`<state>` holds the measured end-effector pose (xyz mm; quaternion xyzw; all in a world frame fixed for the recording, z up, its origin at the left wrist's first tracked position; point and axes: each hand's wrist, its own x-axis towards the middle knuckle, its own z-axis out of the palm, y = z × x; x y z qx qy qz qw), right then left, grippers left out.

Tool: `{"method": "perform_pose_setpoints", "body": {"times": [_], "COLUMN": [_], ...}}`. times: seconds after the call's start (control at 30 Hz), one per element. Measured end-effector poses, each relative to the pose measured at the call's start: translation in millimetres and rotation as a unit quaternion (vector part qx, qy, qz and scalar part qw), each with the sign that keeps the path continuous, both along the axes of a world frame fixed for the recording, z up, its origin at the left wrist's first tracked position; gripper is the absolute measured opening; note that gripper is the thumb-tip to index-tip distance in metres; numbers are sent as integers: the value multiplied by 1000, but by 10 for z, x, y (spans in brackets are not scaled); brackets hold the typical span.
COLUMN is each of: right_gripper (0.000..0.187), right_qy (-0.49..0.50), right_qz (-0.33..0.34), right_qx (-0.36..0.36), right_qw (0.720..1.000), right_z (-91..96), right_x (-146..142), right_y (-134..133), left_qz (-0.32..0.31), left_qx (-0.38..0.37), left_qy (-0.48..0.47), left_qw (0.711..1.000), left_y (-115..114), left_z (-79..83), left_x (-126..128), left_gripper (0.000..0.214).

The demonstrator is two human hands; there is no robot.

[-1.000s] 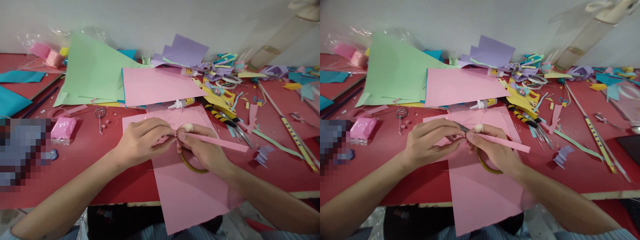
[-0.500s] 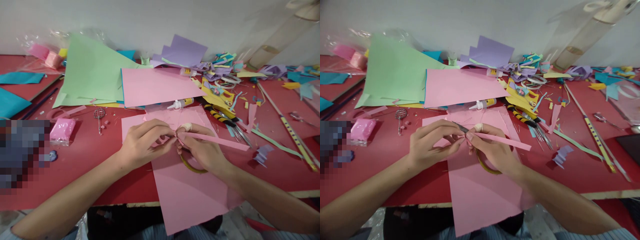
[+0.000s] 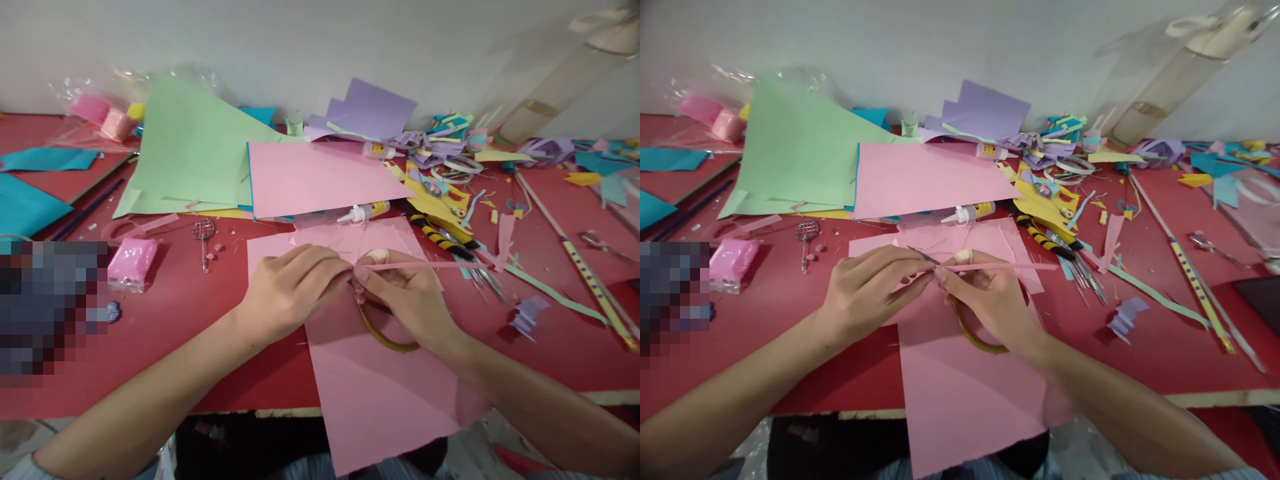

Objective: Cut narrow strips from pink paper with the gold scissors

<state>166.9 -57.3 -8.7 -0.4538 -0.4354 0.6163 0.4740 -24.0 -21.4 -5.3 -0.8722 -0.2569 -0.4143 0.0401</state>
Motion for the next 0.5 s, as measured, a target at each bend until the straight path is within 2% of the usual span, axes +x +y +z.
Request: {"method": "perform_pose_setpoints", "body": {"times": [0.17, 0.33, 0.5], "right_gripper": [12, 12, 8], "right_qy": [45, 84, 42], "right_qz": [13, 37, 59], "right_qx": [-18, -27, 11], "right_qw": [999, 995, 997], "right_z": [-62, -102, -84], "right_x": [-5, -11, -14], "right_y": [8, -12, -32], "left_qz": [-17, -64, -104], "left_qx": [52, 107, 99], "left_qy": [74, 152, 155], "left_qw": [996, 980, 977], "left_y": [-36, -38, -9], "left_z": [153, 307, 396], "left_x": [-76, -164, -202], "left_gripper": [9, 15, 16]}}
